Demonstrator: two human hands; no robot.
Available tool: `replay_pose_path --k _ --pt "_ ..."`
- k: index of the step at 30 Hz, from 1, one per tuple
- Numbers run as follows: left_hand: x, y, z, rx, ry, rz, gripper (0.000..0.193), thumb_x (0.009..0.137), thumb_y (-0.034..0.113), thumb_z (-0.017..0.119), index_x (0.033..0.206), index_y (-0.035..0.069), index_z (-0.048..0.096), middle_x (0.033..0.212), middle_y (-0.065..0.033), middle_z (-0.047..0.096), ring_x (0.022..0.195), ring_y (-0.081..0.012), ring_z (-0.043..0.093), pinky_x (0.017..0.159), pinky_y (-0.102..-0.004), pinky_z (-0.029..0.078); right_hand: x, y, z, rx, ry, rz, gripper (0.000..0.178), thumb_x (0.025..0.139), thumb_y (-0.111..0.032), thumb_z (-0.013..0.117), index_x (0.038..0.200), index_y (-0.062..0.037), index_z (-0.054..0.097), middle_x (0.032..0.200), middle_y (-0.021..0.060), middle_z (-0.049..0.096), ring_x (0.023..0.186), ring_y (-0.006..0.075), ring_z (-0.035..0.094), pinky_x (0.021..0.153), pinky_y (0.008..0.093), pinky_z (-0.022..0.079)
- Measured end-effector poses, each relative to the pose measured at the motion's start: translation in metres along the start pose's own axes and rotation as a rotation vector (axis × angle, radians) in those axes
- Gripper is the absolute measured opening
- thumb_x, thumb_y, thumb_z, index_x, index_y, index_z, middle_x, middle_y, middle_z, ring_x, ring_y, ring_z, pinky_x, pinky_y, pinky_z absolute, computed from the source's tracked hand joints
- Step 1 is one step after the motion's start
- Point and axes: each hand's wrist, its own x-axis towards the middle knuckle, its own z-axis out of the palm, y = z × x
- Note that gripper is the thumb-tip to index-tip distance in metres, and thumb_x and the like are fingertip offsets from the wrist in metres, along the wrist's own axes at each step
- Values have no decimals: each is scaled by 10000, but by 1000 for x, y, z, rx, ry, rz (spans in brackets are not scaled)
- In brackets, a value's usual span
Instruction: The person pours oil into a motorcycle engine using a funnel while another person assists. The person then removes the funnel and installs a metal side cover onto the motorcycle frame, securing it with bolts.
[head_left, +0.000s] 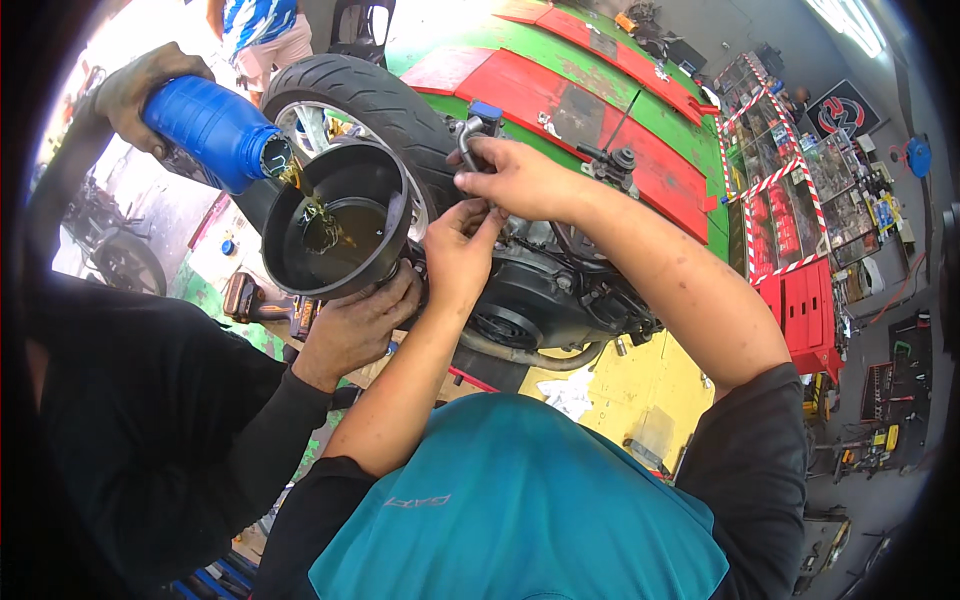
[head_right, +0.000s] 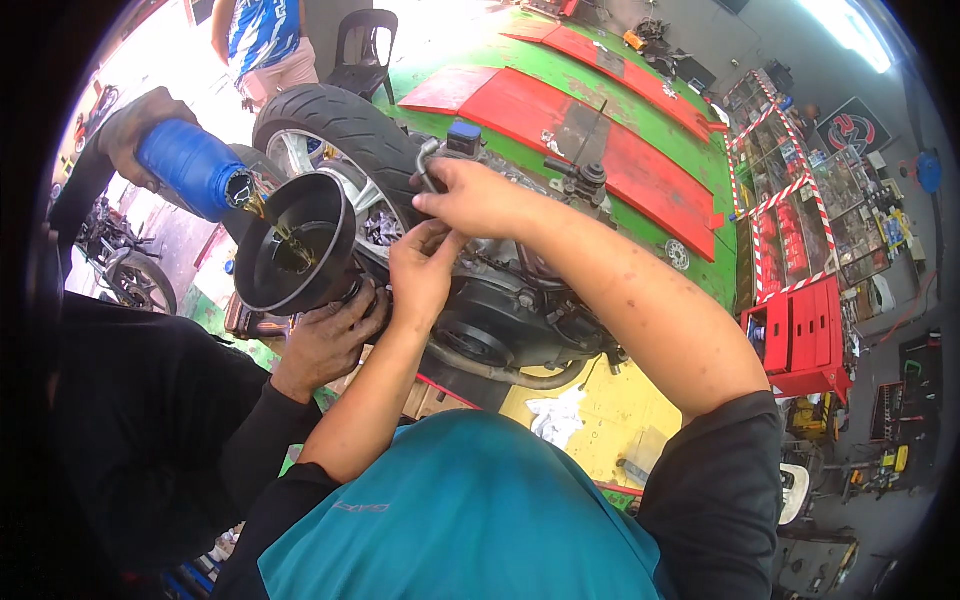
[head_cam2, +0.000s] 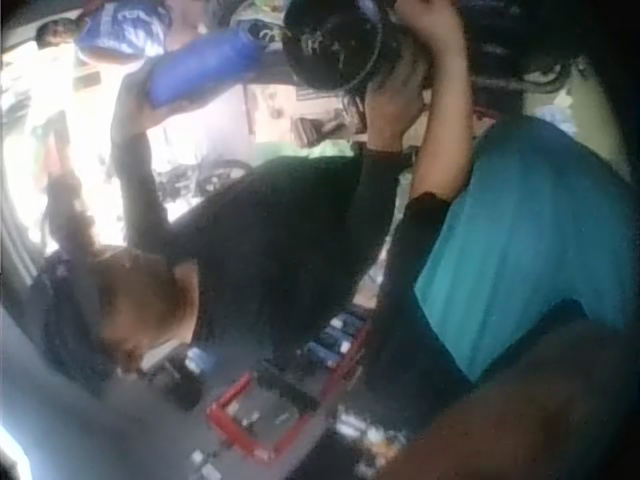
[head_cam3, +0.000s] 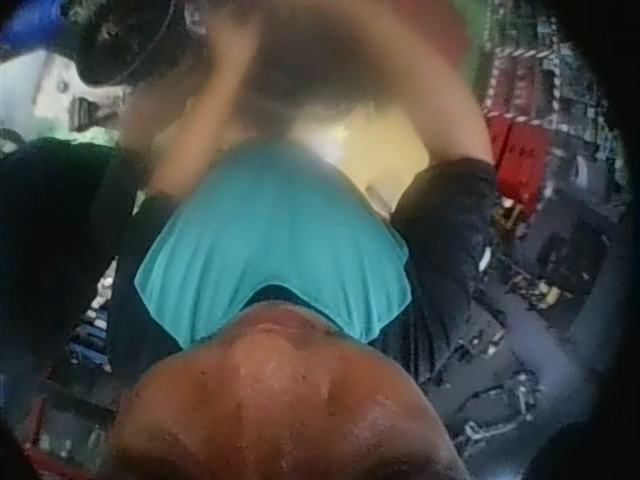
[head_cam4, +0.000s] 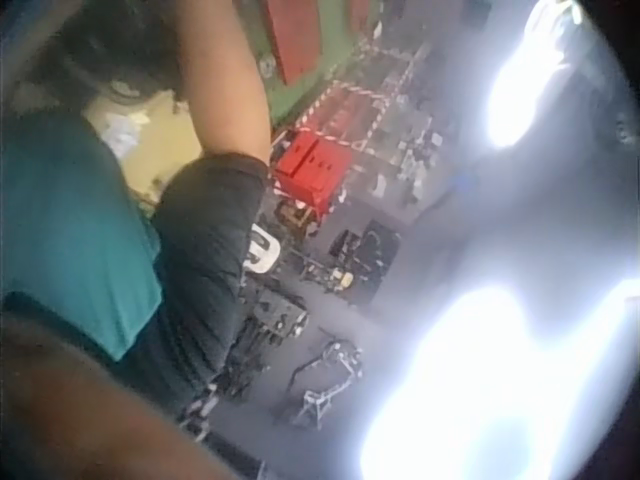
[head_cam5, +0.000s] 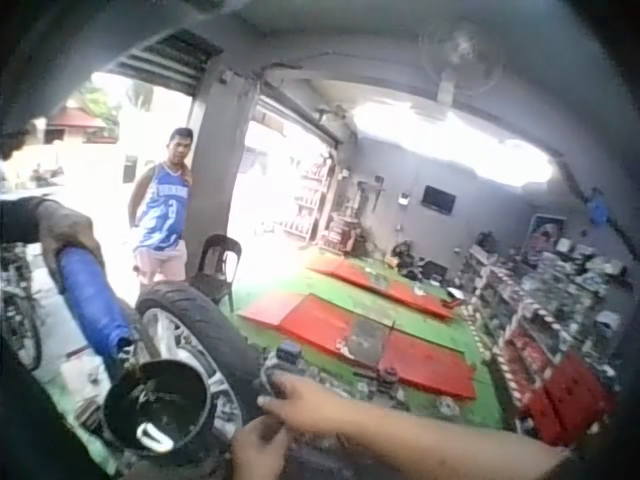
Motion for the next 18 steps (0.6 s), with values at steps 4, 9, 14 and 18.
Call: replay_pose_path --k 4,9,14,18 --pt "-3 2 1 -65 -34 47 164 912 87 806 998 -30 732 912 -40 761 802 -81 679 726 -244 513 5 -4 -10 -16 -65 156 284 950 -241 778 1076 10 734 844 53 707 803 149 673 742 323 547" --pt "7 6 0 140 3 -42 199 948 79 767 1102 -42 732 1018 -55 764 881 -83 679 788 -244 514 4 -16 -9 -330 32 176 391 884 -315 850 1073 11 749 888 120 748 796 164 687 729 330 532" --pt "0 0 4 -106 -33 -13 139 910 61 810 971 -11 709 997 -47 752 846 -77 667 752 -233 500 3 -2 -10 355 -137 237 379 877 -296 857 1069 12 753 837 99 744 775 146 678 745 334 537" --pt "4 -1 10 123 88 28 216 917 125 818 1018 -47 735 904 -64 758 792 -79 644 731 -250 498 7 -10 -22 -246 -54 208 412 871 -327 871 1043 25 740 806 91 728 747 141 658 717 346 535"
